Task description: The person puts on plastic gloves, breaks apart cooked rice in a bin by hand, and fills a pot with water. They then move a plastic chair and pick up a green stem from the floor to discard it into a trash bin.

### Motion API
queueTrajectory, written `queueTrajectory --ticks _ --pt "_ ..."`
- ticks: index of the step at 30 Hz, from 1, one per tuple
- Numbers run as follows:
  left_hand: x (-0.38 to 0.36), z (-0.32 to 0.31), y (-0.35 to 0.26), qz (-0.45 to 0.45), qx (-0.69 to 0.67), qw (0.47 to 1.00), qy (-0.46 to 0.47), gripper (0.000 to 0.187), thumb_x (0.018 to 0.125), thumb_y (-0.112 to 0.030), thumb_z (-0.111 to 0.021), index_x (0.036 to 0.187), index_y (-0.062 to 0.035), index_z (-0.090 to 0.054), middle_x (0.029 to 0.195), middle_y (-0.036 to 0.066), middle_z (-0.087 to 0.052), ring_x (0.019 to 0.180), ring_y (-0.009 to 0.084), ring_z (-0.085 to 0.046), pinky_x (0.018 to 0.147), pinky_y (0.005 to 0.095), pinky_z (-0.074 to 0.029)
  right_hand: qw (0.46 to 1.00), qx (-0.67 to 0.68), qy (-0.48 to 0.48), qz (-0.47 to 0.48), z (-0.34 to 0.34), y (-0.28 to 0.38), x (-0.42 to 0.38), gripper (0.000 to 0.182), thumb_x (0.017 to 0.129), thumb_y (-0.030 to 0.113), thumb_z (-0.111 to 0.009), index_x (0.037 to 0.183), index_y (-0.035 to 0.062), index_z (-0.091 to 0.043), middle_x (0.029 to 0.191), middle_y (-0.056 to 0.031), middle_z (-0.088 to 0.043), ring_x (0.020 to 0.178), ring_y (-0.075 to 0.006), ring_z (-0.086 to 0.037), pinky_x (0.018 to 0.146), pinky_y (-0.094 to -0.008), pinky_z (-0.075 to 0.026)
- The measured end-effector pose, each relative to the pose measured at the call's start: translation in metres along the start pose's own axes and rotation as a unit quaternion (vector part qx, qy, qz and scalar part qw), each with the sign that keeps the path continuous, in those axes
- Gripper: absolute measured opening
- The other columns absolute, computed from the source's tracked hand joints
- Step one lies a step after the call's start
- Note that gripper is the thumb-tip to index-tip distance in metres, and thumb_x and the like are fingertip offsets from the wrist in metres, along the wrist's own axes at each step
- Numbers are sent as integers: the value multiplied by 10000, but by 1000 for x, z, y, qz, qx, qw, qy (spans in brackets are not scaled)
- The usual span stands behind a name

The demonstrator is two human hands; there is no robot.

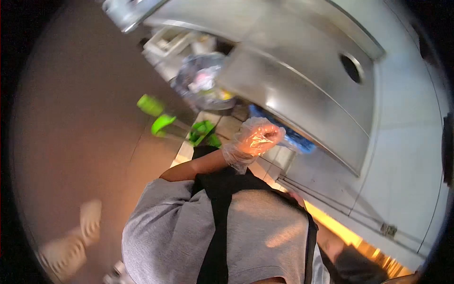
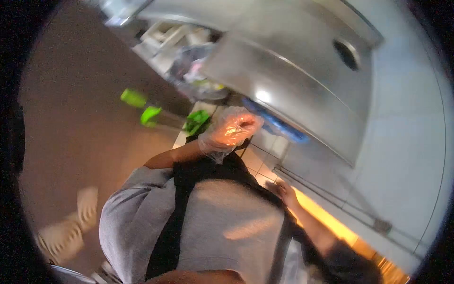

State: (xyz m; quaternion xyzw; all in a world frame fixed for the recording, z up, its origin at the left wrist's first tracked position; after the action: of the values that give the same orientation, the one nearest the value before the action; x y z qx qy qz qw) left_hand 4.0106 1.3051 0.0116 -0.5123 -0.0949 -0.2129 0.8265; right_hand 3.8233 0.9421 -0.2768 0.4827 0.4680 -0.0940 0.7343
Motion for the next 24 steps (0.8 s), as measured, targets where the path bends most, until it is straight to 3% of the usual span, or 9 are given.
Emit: queueTrajectory --ticks 2,3,6,11,14,15,20,22,24 --pt "-61 29 -15 -113 177 978 -21 116 827 -145 -599 865 -37 -583 762 92 -574 690 262 -556 610 343 -437 985 -168 11 -33 0 -31 0 456 947 331 -427 1291 34 -393 1233 -164 -527 1050 -286 -566 921 -425 -459" --pt "-89 52 -5 86 -9 992 -97 102 833 -161 -583 854 -62 -600 699 113 -553 658 293 -546 582 376 -427 973 -227 20 -36 -5 -34 9 453 944 332 -430 1287 36 -398 1231 -164 -528 1051 -286 -566 921 -425 -459" --pt "-190 86 7 323 74 940 -82 185 856 -250 -548 880 -88 -635 717 99 -617 651 272 -584 599 366 -454 935 -348 69 21 -47 2 67 447 935 333 -436 1276 44 -412 1225 -163 -533 1053 -287 -565 921 -423 -457" --pt "-348 122 -44 487 67 853 -176 250 837 -291 -543 957 -94 -637 981 119 -625 897 316 -576 765 398 -475 857 -477 157 117 -147 91 130 437 921 334 -448 1258 57 -435 1215 -161 -540 1057 -289 -564 922 -420 -455" --pt "-418 128 -70 401 333 842 -140 239 851 -265 -538 997 -101 -632 955 132 -623 892 316 -580 787 399 -475 802 -541 200 154 -215 139 147 432 912 335 -454 1248 64 -449 1209 -160 -545 1060 -290 -563 923 -419 -454" --pt "-452 128 -68 393 279 837 -257 218 863 -223 -531 1000 -79 -621 942 145 -619 900 313 -581 779 398 -480 782 -561 216 166 -240 153 149 430 909 336 -457 1244 67 -454 1207 -159 -546 1060 -290 -563 923 -418 -453" --pt "-570 144 -174 394 401 769 -305 212 842 -207 -576 953 -41 -647 937 153 -617 911 313 -578 774 391 -480 653 -667 287 216 -388 178 150 421 894 337 -468 1226 80 -477 1197 -157 -554 1064 -292 -561 924 -415 -451" --pt "-657 144 -202 530 149 652 -521 227 833 -209 -609 936 -13 -657 913 154 -620 865 310 -591 737 374 -486 590 -707 314 233 -451 171 148 417 888 338 -472 1219 85 -487 1193 -157 -557 1066 -293 -561 924 -414 -450" --pt "-729 134 -248 527 125 586 -603 237 838 -211 -614 938 0 -653 900 153 -622 833 285 -602 707 359 -487 524 -739 342 249 -525 160 140 414 882 339 -477 1212 90 -496 1189 -156 -560 1067 -294 -560 925 -413 -449"
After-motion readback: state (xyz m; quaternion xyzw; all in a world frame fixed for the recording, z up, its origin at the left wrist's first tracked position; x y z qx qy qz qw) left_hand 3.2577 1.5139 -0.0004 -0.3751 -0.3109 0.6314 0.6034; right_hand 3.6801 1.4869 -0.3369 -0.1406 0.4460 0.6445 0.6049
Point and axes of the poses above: each hand's wrist, its own x-axis towards the middle knuckle, its own z-axis out of the back of the hand, y = z × x, the point moved 6 cm from there along x, towards the middle knuckle
